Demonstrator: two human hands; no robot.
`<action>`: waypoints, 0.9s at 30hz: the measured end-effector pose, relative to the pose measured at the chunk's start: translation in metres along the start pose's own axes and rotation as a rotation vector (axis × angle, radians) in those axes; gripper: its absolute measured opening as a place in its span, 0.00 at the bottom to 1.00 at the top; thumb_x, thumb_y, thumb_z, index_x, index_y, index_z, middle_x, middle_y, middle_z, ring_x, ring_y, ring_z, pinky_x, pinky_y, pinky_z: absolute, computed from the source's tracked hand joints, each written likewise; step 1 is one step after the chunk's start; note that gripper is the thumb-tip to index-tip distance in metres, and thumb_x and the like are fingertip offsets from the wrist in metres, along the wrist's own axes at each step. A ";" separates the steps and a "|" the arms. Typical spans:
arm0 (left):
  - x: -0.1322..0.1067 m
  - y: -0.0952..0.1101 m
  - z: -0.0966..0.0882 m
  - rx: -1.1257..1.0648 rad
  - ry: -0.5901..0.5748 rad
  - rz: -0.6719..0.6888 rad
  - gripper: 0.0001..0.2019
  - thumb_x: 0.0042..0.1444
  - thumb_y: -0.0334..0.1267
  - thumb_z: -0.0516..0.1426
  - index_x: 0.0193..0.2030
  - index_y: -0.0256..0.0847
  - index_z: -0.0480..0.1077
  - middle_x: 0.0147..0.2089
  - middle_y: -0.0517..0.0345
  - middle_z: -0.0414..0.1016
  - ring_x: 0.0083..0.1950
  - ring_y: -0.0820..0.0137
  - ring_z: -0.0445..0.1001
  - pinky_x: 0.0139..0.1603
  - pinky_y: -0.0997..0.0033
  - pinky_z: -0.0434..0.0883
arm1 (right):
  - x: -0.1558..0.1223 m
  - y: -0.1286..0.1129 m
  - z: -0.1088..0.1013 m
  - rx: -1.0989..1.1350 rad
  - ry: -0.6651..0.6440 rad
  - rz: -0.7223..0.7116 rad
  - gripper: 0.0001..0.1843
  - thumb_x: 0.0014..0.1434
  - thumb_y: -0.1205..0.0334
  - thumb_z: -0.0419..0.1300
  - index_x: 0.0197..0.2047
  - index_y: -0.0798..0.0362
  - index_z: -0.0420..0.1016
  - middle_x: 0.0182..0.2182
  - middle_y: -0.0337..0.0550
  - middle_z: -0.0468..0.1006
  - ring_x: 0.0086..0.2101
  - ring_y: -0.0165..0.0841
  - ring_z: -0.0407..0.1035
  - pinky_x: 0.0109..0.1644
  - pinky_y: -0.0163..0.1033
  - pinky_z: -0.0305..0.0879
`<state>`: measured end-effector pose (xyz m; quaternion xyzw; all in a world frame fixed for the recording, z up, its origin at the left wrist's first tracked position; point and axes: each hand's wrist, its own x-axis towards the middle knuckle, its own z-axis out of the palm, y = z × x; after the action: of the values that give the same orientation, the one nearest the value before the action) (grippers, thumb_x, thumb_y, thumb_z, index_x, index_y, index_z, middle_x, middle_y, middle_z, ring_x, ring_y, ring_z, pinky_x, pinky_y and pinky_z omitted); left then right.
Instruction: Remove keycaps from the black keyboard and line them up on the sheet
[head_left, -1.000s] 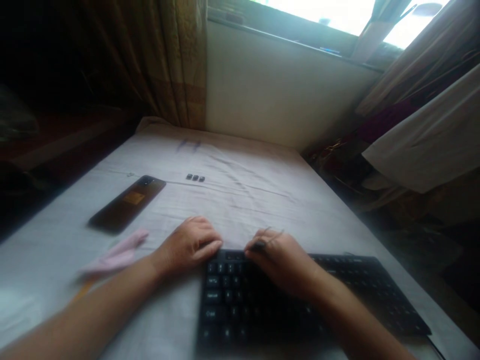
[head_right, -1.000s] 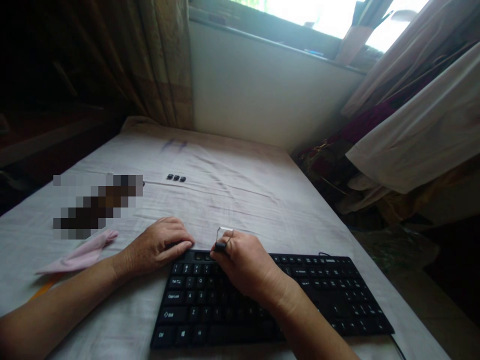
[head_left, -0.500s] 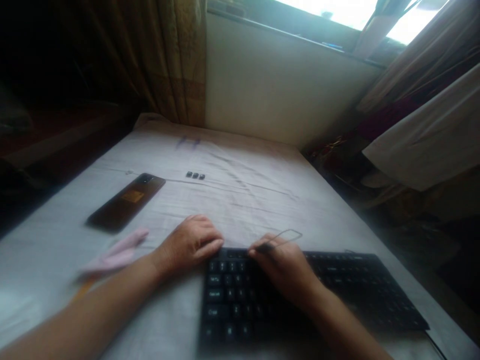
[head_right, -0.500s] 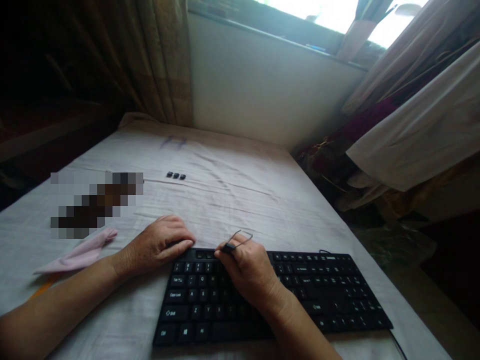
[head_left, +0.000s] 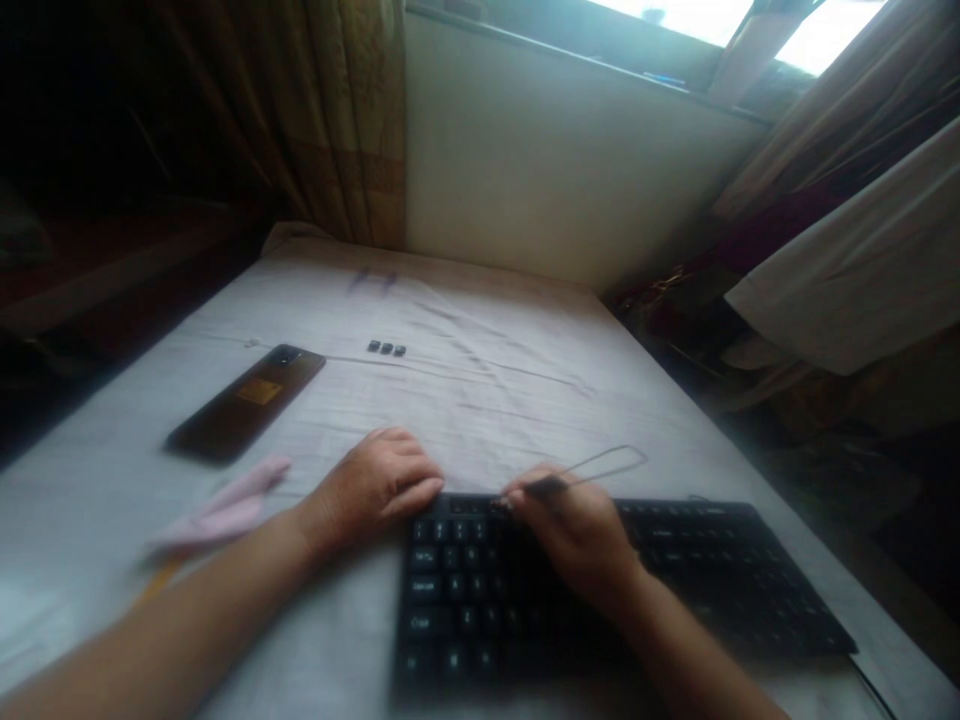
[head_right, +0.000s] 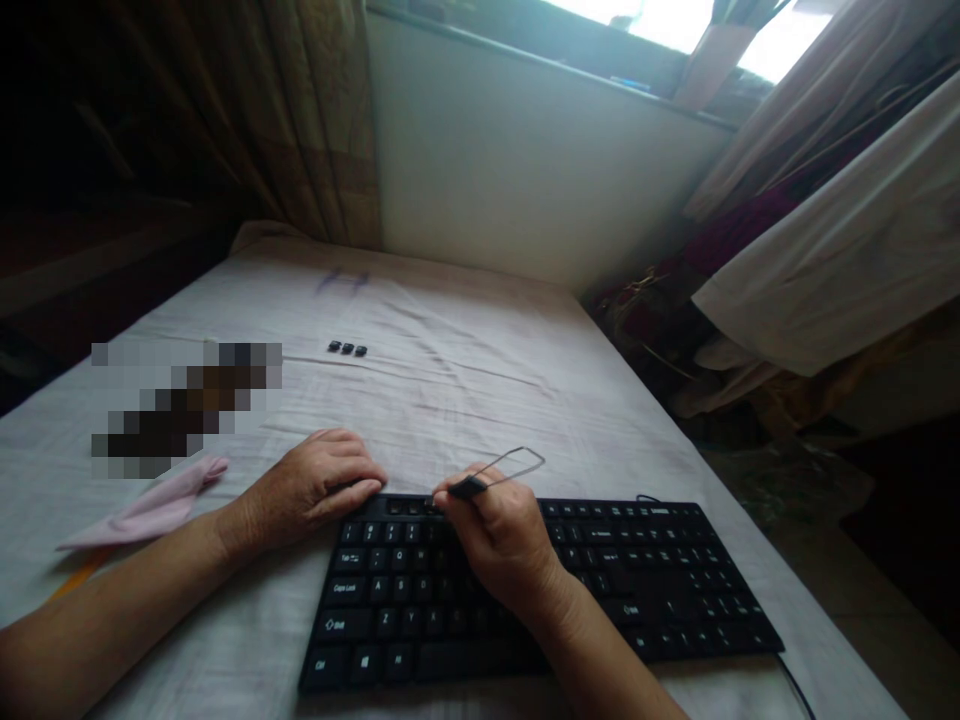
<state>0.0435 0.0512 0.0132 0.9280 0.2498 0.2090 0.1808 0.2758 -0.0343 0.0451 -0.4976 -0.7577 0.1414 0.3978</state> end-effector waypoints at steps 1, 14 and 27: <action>0.000 0.000 0.000 0.005 0.001 0.002 0.12 0.63 0.39 0.51 0.36 0.42 0.75 0.31 0.59 0.74 0.36 0.69 0.70 0.45 0.65 0.63 | 0.000 -0.001 -0.001 0.041 0.038 0.059 0.08 0.61 0.65 0.55 0.32 0.52 0.74 0.24 0.38 0.77 0.25 0.30 0.72 0.31 0.34 0.69; -0.003 0.017 0.001 -0.086 0.101 0.006 0.11 0.57 0.44 0.58 0.44 0.43 0.73 0.39 0.55 0.78 0.42 0.64 0.73 0.48 0.60 0.64 | 0.002 -0.015 0.009 0.136 0.077 0.011 0.08 0.60 0.67 0.55 0.32 0.51 0.74 0.26 0.39 0.78 0.28 0.30 0.73 0.34 0.34 0.70; -0.003 0.042 0.007 -0.265 0.202 -0.006 0.06 0.58 0.34 0.58 0.43 0.45 0.71 0.36 0.62 0.79 0.39 0.70 0.75 0.45 0.67 0.65 | 0.000 -0.023 0.017 0.254 0.051 -0.038 0.06 0.60 0.69 0.57 0.35 0.52 0.76 0.27 0.39 0.77 0.28 0.29 0.72 0.33 0.33 0.69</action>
<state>0.0605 0.0140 0.0251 0.8696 0.2398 0.3319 0.2760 0.2489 -0.0418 0.0483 -0.4325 -0.7327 0.2160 0.4791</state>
